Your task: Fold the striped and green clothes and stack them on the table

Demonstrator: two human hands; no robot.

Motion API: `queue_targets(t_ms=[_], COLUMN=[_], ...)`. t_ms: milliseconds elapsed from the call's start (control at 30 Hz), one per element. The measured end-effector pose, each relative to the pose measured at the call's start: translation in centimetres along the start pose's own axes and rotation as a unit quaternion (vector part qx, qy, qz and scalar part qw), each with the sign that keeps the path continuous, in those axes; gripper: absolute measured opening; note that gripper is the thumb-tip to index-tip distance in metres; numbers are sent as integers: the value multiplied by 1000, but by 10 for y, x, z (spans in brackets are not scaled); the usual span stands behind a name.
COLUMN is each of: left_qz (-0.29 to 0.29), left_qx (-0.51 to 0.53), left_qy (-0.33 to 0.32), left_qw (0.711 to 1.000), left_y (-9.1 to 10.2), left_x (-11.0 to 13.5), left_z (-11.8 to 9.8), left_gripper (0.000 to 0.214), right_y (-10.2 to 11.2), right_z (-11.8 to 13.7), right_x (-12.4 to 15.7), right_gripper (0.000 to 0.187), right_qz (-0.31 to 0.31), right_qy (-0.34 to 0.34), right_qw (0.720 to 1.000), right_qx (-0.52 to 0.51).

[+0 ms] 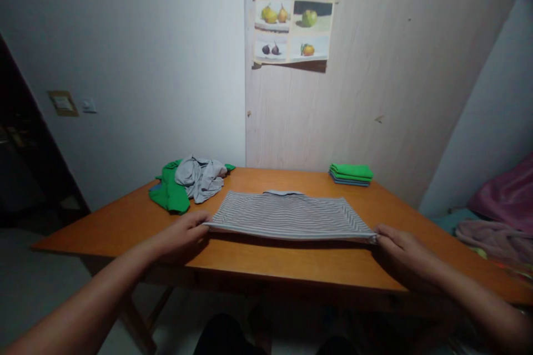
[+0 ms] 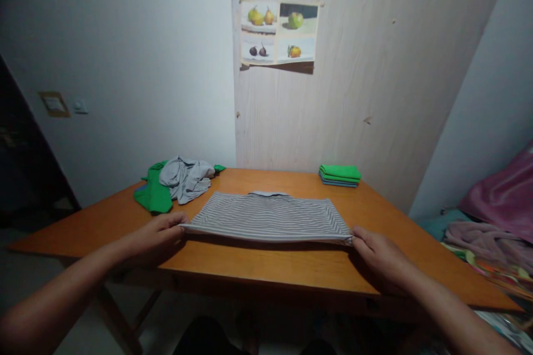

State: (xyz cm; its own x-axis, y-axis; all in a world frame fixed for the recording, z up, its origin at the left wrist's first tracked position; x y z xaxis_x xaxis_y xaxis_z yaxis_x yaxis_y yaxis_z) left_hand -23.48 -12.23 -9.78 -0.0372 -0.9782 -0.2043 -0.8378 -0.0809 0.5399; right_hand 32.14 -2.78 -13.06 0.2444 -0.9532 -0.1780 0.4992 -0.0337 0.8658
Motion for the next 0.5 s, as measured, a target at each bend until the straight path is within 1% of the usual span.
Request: queue_targets(t_ms=[33, 100, 167, 233, 300, 400, 500], left_qz=[10, 32, 32, 25, 6, -36, -61], left_qx=[12, 6, 18, 56, 118, 238, 301], left_qy=[4, -15, -25, -19, -2, 29, 45], left_qw=[1000, 999, 999, 998, 993, 970, 951], left_y=[3, 11, 17, 18, 14, 2, -5], left_x=[3, 4, -2, -11, -22, -39, -57], left_z=[-4, -11, -15, -15, -14, -10, -2], left_gripper=[16, 21, 25, 28, 29, 30, 29], right_y=[5, 15, 21, 24, 23, 20, 20], right_z=[0, -1, -3, -3, -2, 1, 6], right_x=[1, -1, -9, -22, -38, -64, -89], right_gripper=[32, 34, 35, 35, 34, 32, 33], right_qz=[6, 11, 11, 7, 8, 16, 23], right_qy=[4, 7, 8, 7, 2, -13, -34], right_qw=[1000, 999, 998, 996, 995, 994, 993], right_qx=[-13, -39, -66, -85, -97, -105, -106])
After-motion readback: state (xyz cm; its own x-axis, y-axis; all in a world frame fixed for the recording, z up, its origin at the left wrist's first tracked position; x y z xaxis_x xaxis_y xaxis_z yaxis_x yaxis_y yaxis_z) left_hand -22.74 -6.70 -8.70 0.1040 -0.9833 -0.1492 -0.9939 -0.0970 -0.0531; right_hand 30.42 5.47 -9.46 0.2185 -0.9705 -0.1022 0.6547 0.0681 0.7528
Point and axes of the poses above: each hand's wrist, its own x-axis away from the middle knuckle, its own y-axis out of the back of the hand, z = x × y, the point moved 2 cm from there along -x, towards the middle knuckle, and after that the axes turned 8 degrees about -y, right-handed, at the moved point
